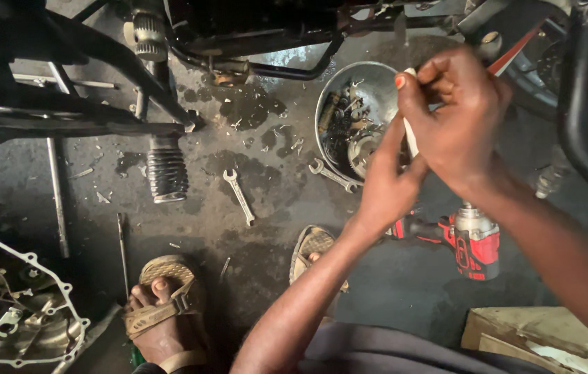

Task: The person is working on a motorcycle engine, using a wrench to tighten or loosen bolts. They manipulate small parts and tools while seated on the floor in a workshop environment.

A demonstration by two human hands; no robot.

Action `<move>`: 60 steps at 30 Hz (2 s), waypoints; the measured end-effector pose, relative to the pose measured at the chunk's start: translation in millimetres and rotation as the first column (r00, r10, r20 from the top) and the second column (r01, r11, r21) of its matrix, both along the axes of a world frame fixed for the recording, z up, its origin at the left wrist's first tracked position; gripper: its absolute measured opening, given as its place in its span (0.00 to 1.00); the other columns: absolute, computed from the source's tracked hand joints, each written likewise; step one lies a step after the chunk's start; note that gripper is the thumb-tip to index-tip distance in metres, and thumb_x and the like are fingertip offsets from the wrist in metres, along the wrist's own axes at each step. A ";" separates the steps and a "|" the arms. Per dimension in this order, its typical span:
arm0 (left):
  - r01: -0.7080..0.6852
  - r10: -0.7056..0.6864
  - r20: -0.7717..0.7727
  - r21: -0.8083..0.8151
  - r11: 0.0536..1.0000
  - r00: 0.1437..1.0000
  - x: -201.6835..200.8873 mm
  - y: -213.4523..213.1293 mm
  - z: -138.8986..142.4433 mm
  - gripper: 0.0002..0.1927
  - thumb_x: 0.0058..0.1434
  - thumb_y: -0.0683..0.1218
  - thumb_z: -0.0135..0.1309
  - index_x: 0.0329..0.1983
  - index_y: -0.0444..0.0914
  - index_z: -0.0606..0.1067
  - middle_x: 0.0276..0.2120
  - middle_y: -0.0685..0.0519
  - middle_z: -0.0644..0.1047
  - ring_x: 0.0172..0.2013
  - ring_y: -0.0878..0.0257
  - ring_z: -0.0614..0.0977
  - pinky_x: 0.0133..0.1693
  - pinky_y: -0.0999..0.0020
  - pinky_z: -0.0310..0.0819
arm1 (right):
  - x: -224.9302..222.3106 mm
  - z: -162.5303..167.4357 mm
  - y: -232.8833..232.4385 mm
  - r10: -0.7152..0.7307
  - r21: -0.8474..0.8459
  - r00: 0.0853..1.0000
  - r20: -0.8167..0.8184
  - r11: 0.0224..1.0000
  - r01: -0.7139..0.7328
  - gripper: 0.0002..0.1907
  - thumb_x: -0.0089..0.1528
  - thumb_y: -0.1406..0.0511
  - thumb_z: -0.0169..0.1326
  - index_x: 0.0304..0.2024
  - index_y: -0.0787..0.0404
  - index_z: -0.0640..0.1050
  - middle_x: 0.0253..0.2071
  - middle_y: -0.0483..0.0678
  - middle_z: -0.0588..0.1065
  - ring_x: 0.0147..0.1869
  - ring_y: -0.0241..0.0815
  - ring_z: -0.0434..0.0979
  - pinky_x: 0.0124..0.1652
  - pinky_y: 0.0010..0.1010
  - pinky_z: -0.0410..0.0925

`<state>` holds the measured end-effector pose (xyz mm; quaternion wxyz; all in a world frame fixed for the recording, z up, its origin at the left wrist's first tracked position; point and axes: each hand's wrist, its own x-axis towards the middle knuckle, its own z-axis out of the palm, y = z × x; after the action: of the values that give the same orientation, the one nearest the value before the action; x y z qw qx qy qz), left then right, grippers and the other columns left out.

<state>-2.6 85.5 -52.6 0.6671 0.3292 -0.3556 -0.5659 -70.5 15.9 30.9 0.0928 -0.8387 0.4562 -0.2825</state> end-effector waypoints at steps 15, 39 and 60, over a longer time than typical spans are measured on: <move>0.214 -0.176 -0.424 0.043 0.976 0.888 1.9 2.2 -0.6 0.24 0.71 0.34 0.43 0.70 0.29 0.61 0.40 0.51 0.75 0.31 0.66 0.77 0.34 0.71 0.73 | 4.5 -7.9 -10.5 0.001 0.024 1.000 0.007 1.000 -0.002 0.14 0.73 0.73 0.66 0.40 0.70 0.72 0.31 0.48 0.76 0.34 0.33 0.80 0.34 0.23 0.71; 0.214 -0.208 -0.075 0.086 0.973 0.975 20.1 -40.8 -69.8 0.21 0.73 0.55 0.48 0.55 0.33 0.72 0.32 0.58 0.73 0.31 0.70 0.75 0.33 0.72 0.71 | 6.1 -18.0 -13.7 0.079 0.106 0.974 0.212 0.989 -0.103 0.09 0.72 0.80 0.55 0.52 0.72 0.70 0.44 0.52 0.78 0.45 0.36 0.83 0.40 0.24 0.75; 0.232 -0.226 -0.085 0.067 0.970 0.970 30.2 -82.2 -120.5 0.21 0.73 0.58 0.50 0.33 0.37 0.72 0.25 0.62 0.67 0.27 0.71 0.64 0.29 0.70 0.58 | 38.1 9.7 -41.2 0.138 -0.057 0.981 -0.136 0.987 -0.147 0.09 0.74 0.74 0.52 0.36 0.70 0.76 0.26 0.51 0.75 0.30 0.44 0.81 0.31 0.33 0.69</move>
<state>27.5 3.3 -173.1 0.5973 0.2891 -0.3435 -0.6646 -32.4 -25.3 40.6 0.0543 -0.8887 0.3904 -0.2342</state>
